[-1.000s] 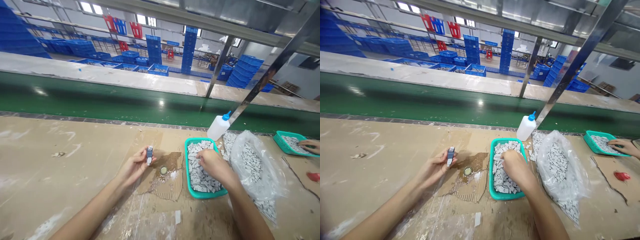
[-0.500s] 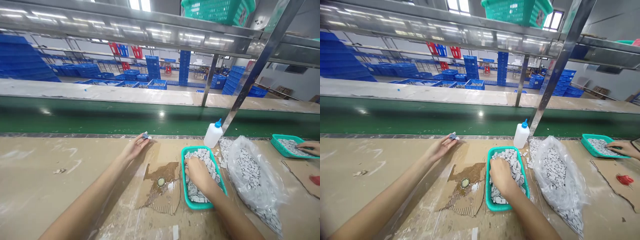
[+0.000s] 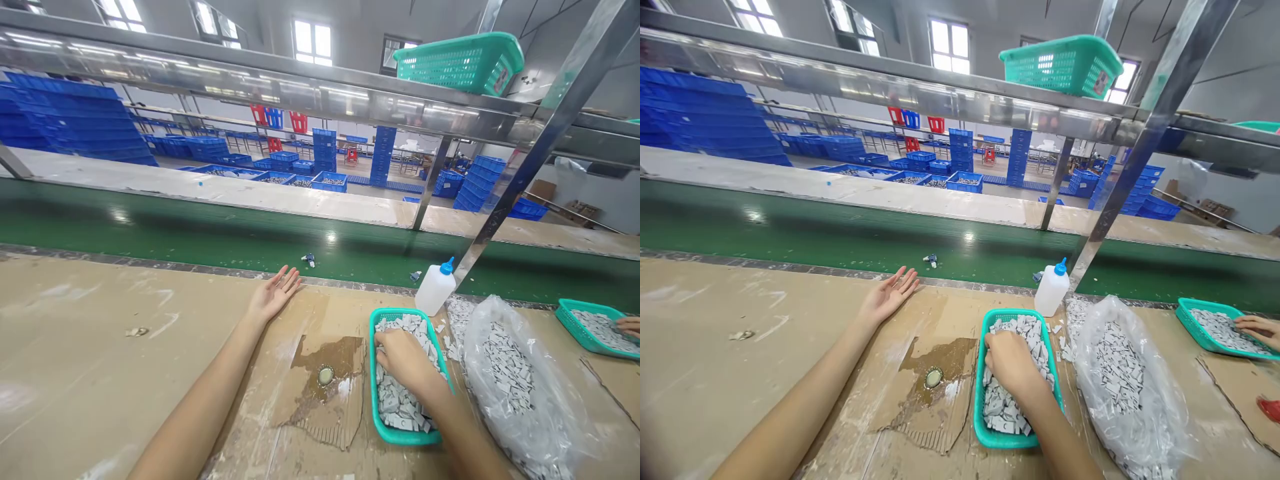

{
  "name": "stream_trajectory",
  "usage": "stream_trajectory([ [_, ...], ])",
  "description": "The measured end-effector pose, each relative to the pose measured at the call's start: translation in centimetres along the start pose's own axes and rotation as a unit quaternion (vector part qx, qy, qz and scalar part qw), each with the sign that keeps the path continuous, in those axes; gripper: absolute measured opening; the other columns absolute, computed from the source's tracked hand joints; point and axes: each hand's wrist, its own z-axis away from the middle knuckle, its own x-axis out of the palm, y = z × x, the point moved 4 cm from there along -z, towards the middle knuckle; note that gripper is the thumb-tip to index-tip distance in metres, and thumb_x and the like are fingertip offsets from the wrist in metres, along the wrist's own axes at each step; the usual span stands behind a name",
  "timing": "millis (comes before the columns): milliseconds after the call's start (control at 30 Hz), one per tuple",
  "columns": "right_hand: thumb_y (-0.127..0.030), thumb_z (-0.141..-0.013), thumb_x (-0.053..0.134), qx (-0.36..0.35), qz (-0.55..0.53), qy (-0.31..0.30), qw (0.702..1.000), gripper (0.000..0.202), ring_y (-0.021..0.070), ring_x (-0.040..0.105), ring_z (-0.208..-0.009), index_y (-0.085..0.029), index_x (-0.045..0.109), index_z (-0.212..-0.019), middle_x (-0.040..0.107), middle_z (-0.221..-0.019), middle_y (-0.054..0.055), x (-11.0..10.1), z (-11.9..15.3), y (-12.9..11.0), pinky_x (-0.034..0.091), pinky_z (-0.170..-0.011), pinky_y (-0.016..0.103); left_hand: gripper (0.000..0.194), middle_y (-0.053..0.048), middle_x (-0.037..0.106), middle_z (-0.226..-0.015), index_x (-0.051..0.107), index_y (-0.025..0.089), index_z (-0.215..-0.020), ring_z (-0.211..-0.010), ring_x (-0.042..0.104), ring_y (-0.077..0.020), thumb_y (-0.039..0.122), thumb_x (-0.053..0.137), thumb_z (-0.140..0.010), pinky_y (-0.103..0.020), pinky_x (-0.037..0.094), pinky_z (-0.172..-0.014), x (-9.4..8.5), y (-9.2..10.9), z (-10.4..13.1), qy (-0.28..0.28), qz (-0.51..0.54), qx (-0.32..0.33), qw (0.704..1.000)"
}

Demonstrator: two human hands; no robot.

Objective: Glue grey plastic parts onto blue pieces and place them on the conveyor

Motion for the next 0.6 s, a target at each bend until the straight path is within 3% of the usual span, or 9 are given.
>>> stream_trajectory([
  [167,-0.013,-0.088,0.049,0.003,-0.007,-0.013,1.0,0.026,0.0251,0.069,-0.095,-0.02,0.066,-0.106,0.074,-0.101,0.01,0.3,0.1,0.3,0.033,-0.067,0.028,0.031,-0.01,0.071,-0.091,0.062,0.013,-0.114,-0.088,0.072,-0.0182,0.005,0.041,-0.094,-0.033,0.06,-0.084,0.1,0.1,0.0,0.005,0.029,-0.016,0.999],
  [367,-0.007,-0.088,0.041,0.009,0.004,-0.005,1.0,0.025,0.0273,0.069,-0.088,-0.016,0.063,-0.097,0.072,-0.092,0.014,0.7,-0.1,0.0,0.027,-0.062,0.029,0.027,-0.009,0.07,-0.084,0.064,0.011,-0.109,-0.08,0.072,-0.0165,0.005,0.042,-0.094,-0.031,0.059,-0.081,-0.1,0.2,0.1,-0.001,0.033,-0.017,0.999],
  [600,-0.014,-0.094,0.041,-0.033,-0.063,0.001,0.997,0.019,0.0213,0.064,-0.094,-0.02,0.058,-0.098,0.067,-0.102,0.008,0.8,0.0,1.3,0.038,-0.075,0.028,0.025,-0.008,0.07,-0.081,0.064,0.012,-0.105,-0.078,0.071,-0.016,0.005,0.043,-0.095,-0.03,0.058,-0.078,-0.3,0.2,-0.2,-0.005,0.048,-0.022,0.999],
])
